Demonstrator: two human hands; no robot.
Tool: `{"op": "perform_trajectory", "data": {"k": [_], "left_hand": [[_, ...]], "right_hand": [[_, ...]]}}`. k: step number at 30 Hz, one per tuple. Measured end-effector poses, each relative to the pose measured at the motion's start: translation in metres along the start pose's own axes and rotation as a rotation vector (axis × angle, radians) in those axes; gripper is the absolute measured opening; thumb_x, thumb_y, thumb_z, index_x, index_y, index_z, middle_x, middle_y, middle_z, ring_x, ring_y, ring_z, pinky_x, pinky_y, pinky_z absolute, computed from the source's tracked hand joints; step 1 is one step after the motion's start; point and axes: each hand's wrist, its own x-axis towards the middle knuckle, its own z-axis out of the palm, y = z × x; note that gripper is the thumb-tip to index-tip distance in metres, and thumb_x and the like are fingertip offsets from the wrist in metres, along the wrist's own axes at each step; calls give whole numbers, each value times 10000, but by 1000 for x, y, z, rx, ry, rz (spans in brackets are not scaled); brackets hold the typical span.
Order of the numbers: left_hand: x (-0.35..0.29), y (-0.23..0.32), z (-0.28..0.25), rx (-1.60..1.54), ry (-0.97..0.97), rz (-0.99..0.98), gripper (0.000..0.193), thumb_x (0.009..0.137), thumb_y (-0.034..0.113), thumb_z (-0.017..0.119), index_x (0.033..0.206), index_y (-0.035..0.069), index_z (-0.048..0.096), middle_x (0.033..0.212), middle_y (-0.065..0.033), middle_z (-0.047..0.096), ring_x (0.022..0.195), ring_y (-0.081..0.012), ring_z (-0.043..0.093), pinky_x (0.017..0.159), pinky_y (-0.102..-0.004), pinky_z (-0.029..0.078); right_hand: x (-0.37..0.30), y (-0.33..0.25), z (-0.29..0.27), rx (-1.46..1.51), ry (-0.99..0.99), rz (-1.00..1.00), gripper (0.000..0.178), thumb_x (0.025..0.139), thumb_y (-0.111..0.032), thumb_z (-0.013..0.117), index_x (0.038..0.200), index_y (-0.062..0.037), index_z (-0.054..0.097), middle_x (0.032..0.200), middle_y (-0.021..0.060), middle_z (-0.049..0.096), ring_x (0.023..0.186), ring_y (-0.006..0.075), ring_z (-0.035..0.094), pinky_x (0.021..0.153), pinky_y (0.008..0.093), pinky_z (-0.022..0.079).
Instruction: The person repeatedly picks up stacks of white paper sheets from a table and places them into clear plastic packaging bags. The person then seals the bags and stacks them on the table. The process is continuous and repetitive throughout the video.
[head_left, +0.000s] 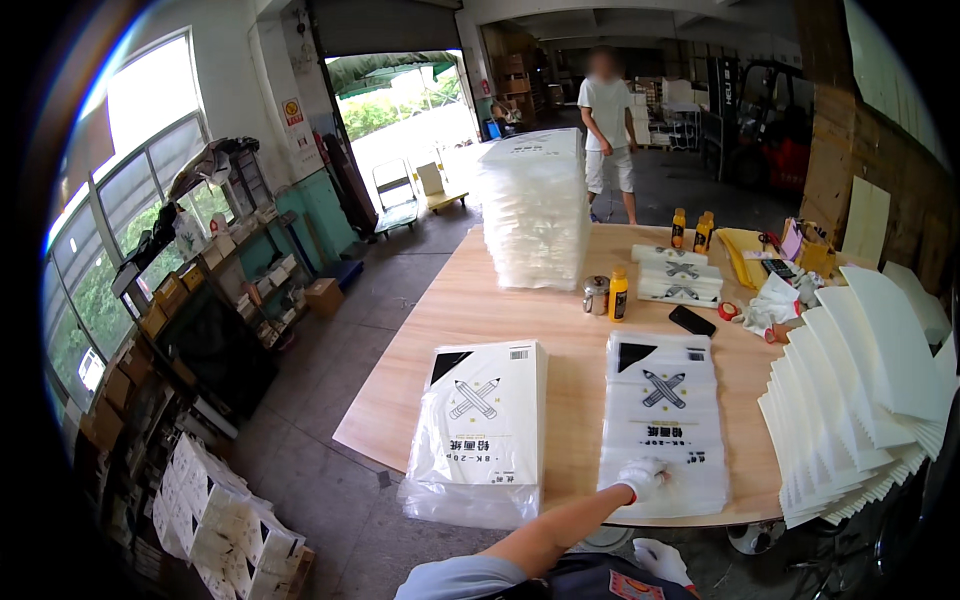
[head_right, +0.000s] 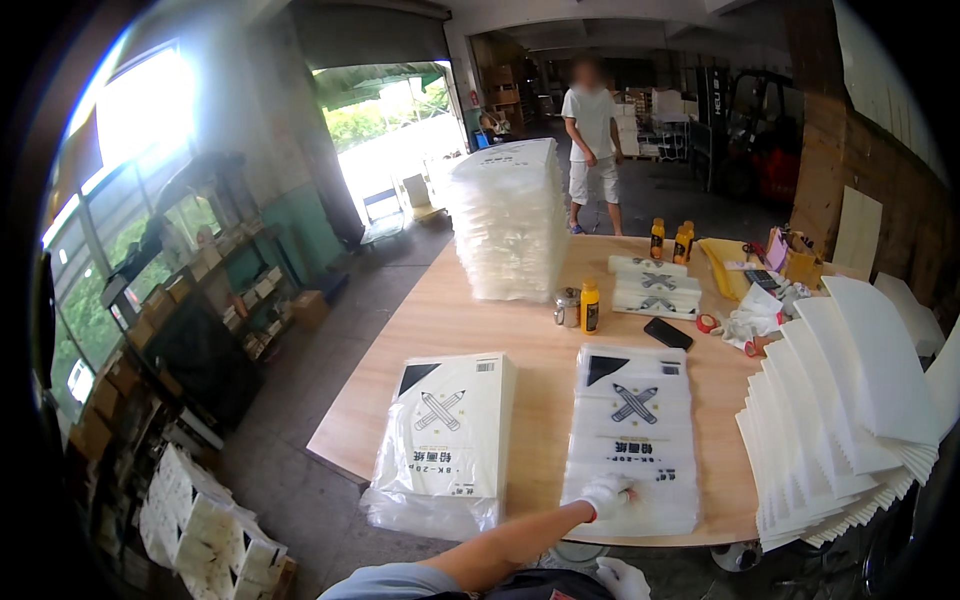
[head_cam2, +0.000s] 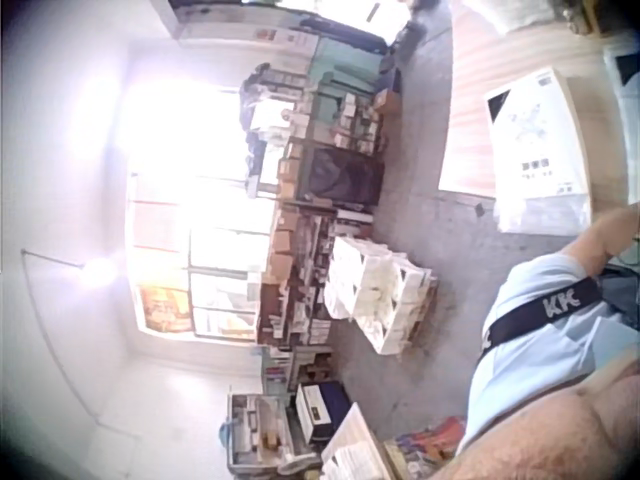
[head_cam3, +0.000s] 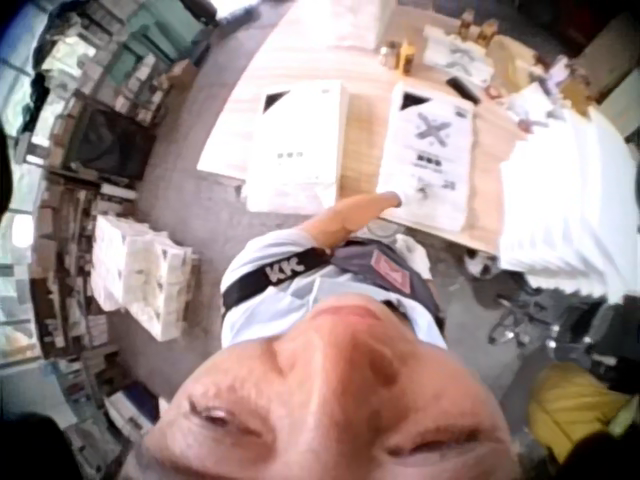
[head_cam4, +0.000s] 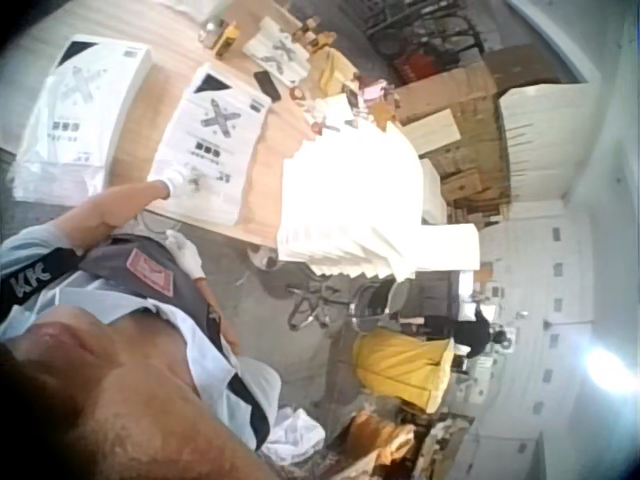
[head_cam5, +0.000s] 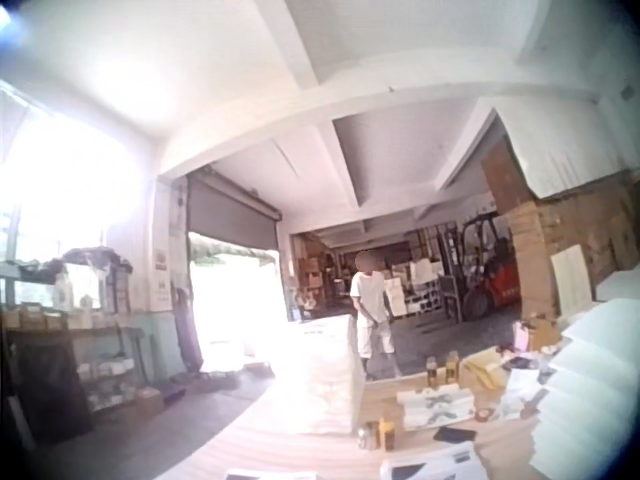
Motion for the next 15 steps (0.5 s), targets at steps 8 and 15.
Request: {"op": "perform_trajectory", "data": {"k": [8,15], "left_hand": [[20,6,-28,-131,-55,109,272,871,282,525,999,73,642,1025,-150,650,979,-347,588,828,-410,456],[37,27,-96,-1022,-22,32,358,868,105,537,1225,80,530,1048,-65,629,867,-190,583,741,-300,475]], "right_hand": [[104,9,-26,461,633,-13,358,901,-341,556,1002,-10,645,910,109,676,748,222,662,663,369,516],[135,18,-60,-297,619,-126,314,884,-257,527,736,11,600,578,148,581,481,222,575,495,351,474]]}}
